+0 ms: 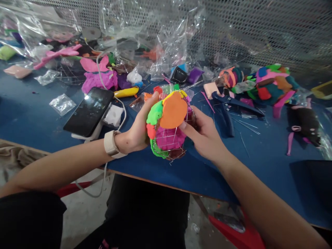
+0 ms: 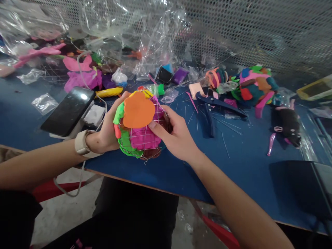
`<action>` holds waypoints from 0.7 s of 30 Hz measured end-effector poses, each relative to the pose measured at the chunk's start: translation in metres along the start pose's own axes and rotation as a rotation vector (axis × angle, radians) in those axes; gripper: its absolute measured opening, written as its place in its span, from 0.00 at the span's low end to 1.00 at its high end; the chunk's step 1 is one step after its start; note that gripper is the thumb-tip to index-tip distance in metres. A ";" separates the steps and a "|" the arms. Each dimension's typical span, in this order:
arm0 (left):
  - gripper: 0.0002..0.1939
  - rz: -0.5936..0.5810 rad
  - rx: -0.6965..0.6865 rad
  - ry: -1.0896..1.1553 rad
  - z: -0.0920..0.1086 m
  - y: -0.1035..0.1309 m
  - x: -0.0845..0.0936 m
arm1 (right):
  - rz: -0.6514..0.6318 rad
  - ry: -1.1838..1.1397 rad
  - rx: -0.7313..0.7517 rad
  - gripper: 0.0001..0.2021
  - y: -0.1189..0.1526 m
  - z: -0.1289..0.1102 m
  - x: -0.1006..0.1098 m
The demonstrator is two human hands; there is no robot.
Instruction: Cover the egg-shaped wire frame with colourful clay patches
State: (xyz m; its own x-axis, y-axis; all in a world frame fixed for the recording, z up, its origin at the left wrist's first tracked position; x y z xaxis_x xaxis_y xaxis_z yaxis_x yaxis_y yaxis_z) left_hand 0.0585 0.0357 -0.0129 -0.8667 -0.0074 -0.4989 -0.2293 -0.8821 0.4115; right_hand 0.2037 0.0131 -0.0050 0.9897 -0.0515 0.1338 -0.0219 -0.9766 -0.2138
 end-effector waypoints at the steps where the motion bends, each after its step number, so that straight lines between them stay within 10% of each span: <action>1: 0.24 -0.005 -0.020 -0.039 0.001 -0.002 0.000 | 0.017 -0.017 -0.023 0.28 -0.001 0.004 0.002; 13: 0.19 0.076 -0.392 -0.351 0.044 -0.015 0.016 | -0.155 0.058 -0.173 0.30 -0.002 -0.001 0.002; 21: 0.10 -0.214 -0.419 -0.641 0.032 -0.017 0.003 | -0.321 0.161 -0.246 0.21 0.001 0.001 0.003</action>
State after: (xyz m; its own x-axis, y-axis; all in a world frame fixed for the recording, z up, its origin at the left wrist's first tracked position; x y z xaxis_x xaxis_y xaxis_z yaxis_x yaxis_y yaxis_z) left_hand 0.0455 0.0662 0.0028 -0.9380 0.3426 0.0535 -0.3444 -0.9384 -0.0281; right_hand 0.2064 0.0127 -0.0058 0.9177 0.2497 0.3092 0.2307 -0.9682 0.0971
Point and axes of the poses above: each hand's wrist, its own y-axis away from the middle knuckle, its own x-axis out of the back of the hand, z = x × y, the point moved 8 cm from there along -y, towards the middle knuckle, and after that the axes turned 14 degrees about z, right-handed, at the moved point
